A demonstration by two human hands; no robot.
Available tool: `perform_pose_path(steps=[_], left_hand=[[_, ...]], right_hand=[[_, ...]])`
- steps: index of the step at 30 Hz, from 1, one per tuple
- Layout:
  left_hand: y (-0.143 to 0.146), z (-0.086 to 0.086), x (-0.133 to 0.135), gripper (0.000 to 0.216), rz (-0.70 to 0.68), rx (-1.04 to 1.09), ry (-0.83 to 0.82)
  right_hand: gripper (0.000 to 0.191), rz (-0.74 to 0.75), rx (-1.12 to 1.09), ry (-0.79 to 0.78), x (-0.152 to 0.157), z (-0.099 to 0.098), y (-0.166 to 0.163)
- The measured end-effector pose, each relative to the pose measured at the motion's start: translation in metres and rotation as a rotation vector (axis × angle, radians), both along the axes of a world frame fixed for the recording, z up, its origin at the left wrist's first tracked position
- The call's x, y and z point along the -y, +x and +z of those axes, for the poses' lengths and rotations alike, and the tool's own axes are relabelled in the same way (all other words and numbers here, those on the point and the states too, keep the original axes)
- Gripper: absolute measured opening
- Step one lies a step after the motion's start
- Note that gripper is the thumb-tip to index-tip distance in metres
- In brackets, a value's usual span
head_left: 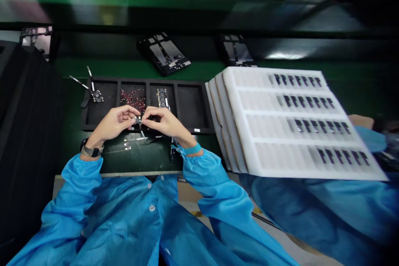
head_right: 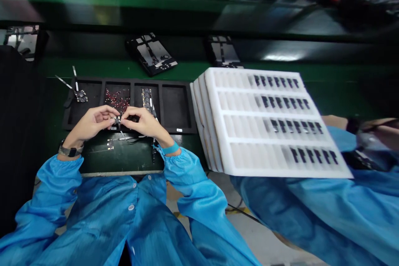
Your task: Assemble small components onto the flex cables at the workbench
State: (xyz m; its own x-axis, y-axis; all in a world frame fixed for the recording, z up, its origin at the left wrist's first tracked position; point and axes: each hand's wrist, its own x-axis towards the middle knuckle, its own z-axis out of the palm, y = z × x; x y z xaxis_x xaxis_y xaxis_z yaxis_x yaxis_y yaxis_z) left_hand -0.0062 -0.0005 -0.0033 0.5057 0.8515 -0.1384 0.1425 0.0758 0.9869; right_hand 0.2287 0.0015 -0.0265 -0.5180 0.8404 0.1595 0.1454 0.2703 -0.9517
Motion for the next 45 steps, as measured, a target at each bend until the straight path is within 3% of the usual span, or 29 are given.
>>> perform_pose_path(steps=[18,28,45], left_hand=[[0.0,-0.012,-0.002,0.034,0.07,0.003,-0.042],[0.003,-0.005,0.001,0.022,0.073,-0.037,-0.002],[0.008,-0.007,0.004,0.018,0.096,0.044,-0.024]], right_hand=[[0.024,-0.03,0.058,-0.002,0.002,-0.004,-0.001],[0.026,0.008,0.139,0.0,0.003,-0.001,0.0],[0.04,0.046,0.047,-0.176,0.002,0.001,0.002]])
